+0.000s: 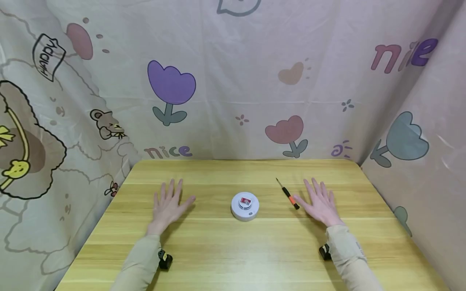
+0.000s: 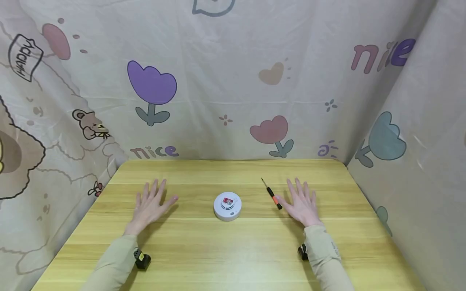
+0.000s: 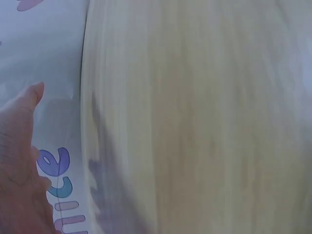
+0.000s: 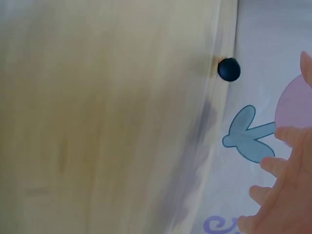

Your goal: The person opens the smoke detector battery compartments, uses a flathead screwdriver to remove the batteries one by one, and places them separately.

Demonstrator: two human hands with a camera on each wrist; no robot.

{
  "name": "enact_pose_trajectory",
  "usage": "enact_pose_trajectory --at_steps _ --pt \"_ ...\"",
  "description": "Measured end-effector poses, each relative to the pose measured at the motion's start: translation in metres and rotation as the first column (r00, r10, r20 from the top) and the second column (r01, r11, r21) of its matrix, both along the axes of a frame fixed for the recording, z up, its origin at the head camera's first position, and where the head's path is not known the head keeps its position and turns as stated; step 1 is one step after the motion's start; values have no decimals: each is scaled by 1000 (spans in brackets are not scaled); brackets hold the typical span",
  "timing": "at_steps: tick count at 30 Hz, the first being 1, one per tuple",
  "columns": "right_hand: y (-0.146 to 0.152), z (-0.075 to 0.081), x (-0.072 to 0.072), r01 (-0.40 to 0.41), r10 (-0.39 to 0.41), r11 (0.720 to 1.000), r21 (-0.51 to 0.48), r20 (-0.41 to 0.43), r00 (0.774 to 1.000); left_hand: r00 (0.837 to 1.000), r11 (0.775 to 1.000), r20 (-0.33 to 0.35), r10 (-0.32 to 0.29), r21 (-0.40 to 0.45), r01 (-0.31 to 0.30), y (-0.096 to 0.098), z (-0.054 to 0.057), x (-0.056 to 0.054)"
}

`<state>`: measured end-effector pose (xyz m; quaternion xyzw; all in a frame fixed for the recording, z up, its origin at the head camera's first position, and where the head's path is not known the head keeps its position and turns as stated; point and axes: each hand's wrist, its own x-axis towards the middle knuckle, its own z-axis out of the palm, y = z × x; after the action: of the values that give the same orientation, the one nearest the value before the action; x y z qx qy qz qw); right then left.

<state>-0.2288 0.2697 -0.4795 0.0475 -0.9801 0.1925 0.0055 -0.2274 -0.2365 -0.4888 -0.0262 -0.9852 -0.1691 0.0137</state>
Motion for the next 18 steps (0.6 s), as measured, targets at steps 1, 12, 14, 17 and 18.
enact_pose_trajectory --at_steps 1,12,14,17,18 --pt "-1 0 0 -1 1 1000 -4 -1 1000 1000 1000 1 -2 4 2 1 1 0" --pt "-19 -1 2 -33 32 998 -57 -17 999 1000 999 -3 -17 41 17 16 1 0" --pt "-24 -1 1 -38 36 998 -59 -28 999 1000 999 1 -22 42 22 19 0 0" --pt "-31 -2 1 -52 49 996 -74 -43 998 999 998 7 -31 48 31 25 0 0" --pt "-33 -3 1 -58 54 995 -83 -48 997 999 998 12 -35 49 34 27 -1 0"
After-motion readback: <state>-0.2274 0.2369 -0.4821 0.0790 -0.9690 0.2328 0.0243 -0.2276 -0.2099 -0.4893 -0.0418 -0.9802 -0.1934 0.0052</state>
